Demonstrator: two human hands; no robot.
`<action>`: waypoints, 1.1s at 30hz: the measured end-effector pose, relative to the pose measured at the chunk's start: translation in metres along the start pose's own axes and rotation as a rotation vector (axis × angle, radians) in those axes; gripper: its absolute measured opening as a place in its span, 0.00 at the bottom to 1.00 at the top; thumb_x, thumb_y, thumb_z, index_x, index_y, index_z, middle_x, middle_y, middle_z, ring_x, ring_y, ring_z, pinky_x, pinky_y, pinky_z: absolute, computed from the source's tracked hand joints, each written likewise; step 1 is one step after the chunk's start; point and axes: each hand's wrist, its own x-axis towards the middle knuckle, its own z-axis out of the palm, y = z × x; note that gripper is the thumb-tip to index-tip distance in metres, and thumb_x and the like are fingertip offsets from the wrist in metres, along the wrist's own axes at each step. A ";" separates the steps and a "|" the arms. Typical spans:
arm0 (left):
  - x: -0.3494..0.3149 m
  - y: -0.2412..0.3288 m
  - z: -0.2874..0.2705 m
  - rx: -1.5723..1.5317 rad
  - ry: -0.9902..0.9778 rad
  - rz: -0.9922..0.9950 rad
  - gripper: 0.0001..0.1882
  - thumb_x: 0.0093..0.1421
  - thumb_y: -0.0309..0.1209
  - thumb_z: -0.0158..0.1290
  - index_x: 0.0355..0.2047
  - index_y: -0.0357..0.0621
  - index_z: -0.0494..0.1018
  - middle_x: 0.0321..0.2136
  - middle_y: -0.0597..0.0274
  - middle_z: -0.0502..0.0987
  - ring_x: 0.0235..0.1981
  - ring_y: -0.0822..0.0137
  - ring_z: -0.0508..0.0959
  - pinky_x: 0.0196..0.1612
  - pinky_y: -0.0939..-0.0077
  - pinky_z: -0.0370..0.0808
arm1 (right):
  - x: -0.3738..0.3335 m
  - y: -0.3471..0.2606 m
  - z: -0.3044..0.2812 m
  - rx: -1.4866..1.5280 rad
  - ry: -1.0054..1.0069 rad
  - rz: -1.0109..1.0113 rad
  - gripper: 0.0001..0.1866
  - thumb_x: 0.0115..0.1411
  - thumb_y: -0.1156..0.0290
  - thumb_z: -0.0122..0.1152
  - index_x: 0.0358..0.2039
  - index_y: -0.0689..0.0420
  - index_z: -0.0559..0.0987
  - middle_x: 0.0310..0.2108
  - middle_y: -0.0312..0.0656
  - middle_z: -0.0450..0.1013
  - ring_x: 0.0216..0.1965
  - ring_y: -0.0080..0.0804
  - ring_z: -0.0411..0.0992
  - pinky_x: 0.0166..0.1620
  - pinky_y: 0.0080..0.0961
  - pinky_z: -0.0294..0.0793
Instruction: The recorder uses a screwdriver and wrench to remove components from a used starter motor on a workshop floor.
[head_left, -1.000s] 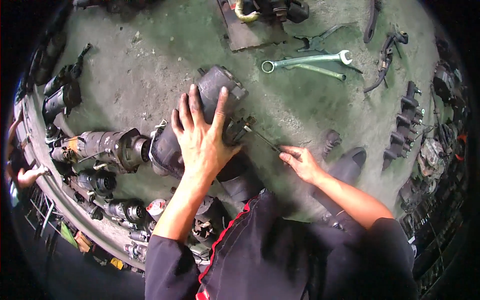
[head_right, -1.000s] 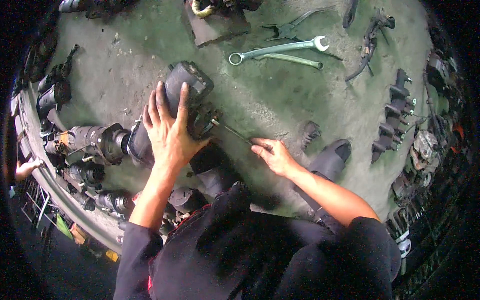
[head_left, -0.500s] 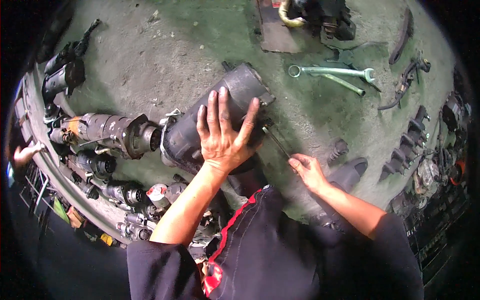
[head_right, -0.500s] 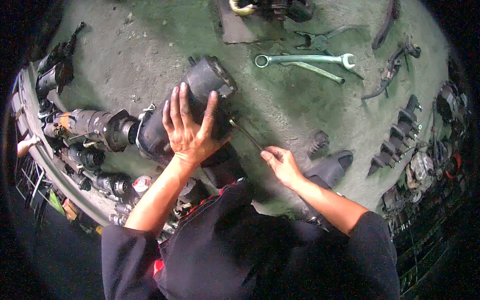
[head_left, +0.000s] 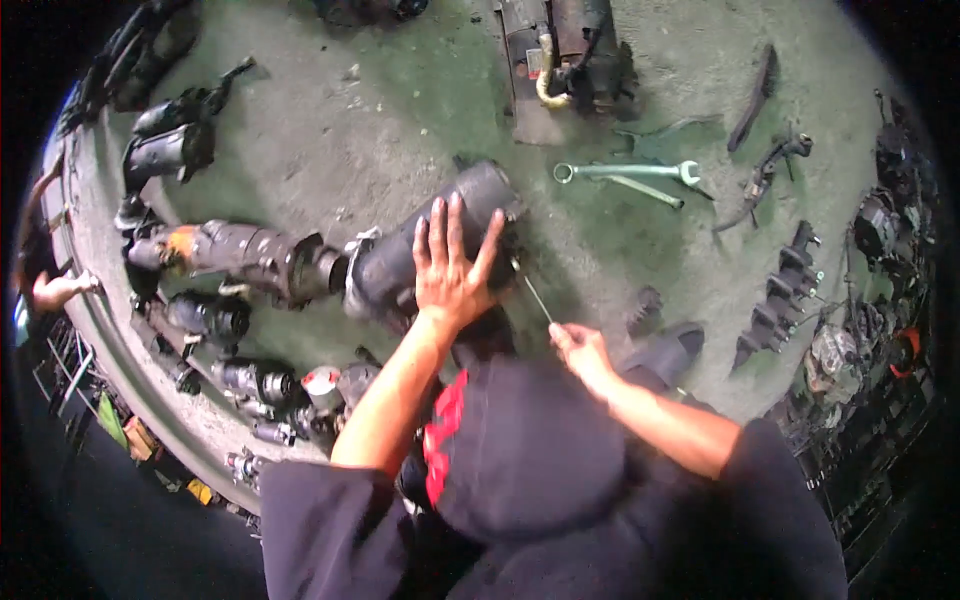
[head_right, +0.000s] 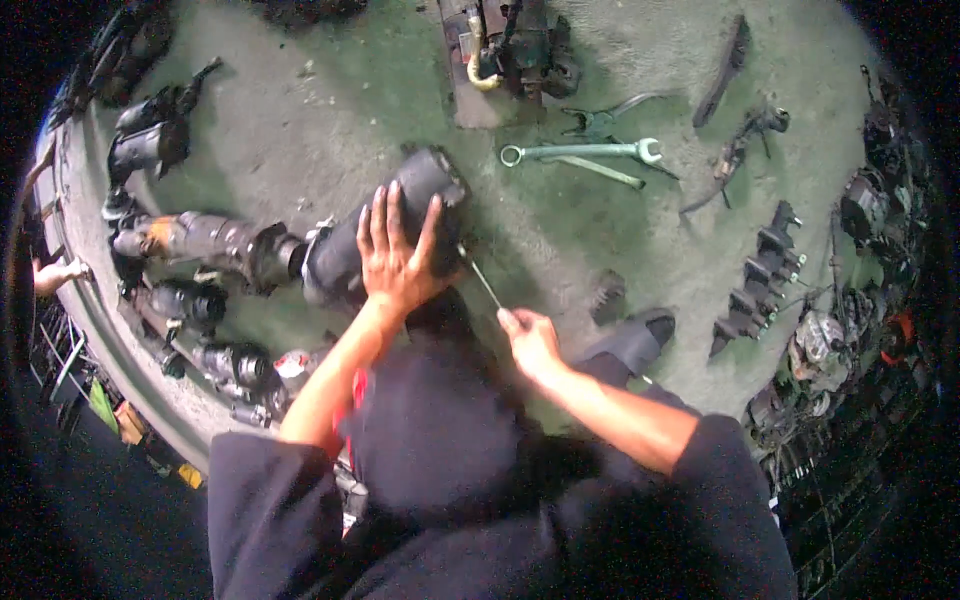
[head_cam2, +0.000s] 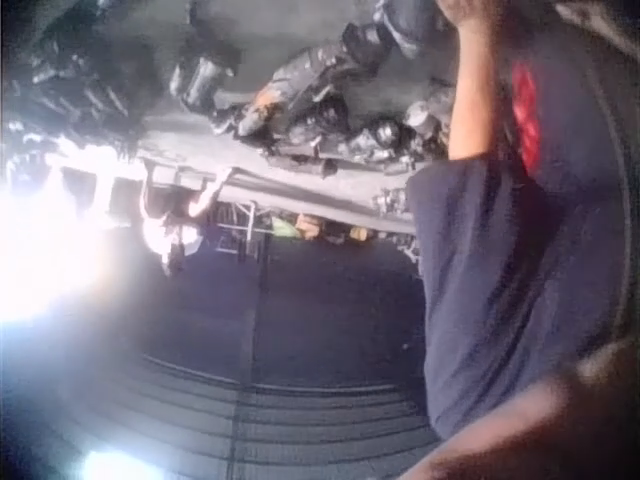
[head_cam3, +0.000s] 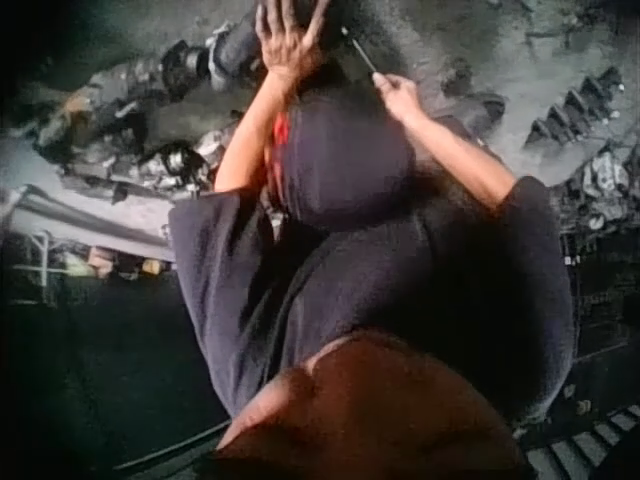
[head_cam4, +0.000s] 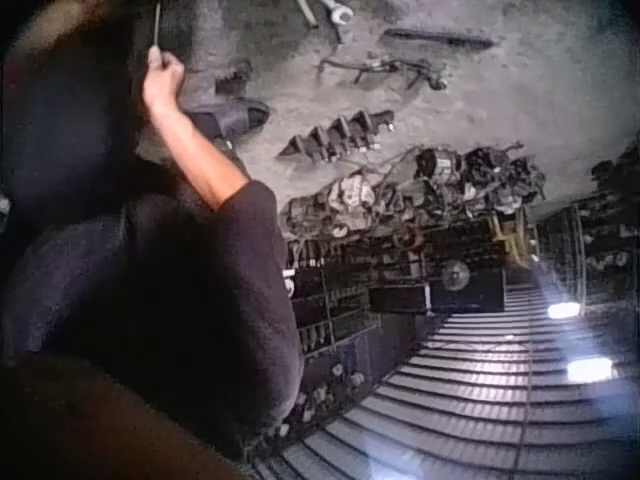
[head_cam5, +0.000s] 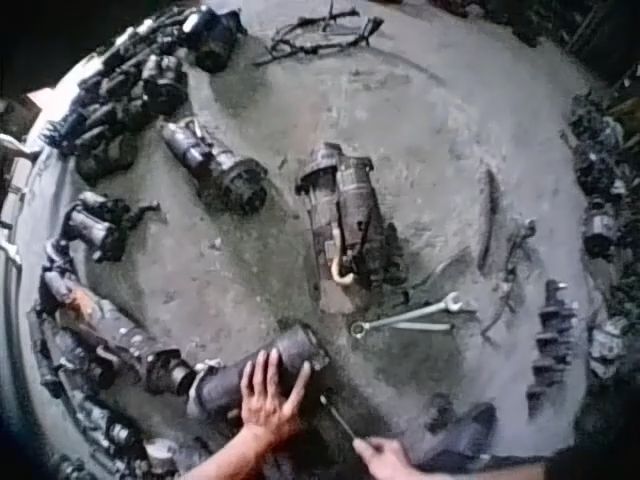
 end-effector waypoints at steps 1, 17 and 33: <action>-0.007 0.010 -0.009 0.004 0.012 0.004 0.53 0.42 0.65 0.63 0.68 0.65 0.61 0.66 0.36 0.56 0.67 0.37 0.58 0.66 0.42 0.53 | -0.002 -0.006 -0.008 0.008 -0.040 0.000 0.23 0.67 0.54 0.59 0.41 0.66 0.81 0.30 0.41 0.78 0.35 0.28 0.72 0.41 0.32 0.73; 0.061 -0.003 -0.026 -0.112 -0.278 -0.286 0.61 0.38 0.54 0.71 0.70 0.57 0.54 0.58 0.48 0.66 0.60 0.46 0.66 0.61 0.48 0.63 | 0.067 0.059 -0.044 -0.097 -0.025 -0.305 0.26 0.67 0.57 0.59 0.52 0.70 0.76 0.47 0.49 0.79 0.50 0.32 0.75 0.54 0.30 0.72; 0.067 -0.030 -0.018 -0.283 -0.347 -0.189 0.57 0.40 0.54 0.70 0.68 0.48 0.58 0.45 0.46 0.75 0.48 0.46 0.76 0.53 0.57 0.74 | 0.070 0.068 -0.031 -0.037 -0.031 -0.328 0.22 0.67 0.57 0.60 0.46 0.66 0.79 0.32 0.35 0.76 0.34 0.22 0.70 0.40 0.24 0.71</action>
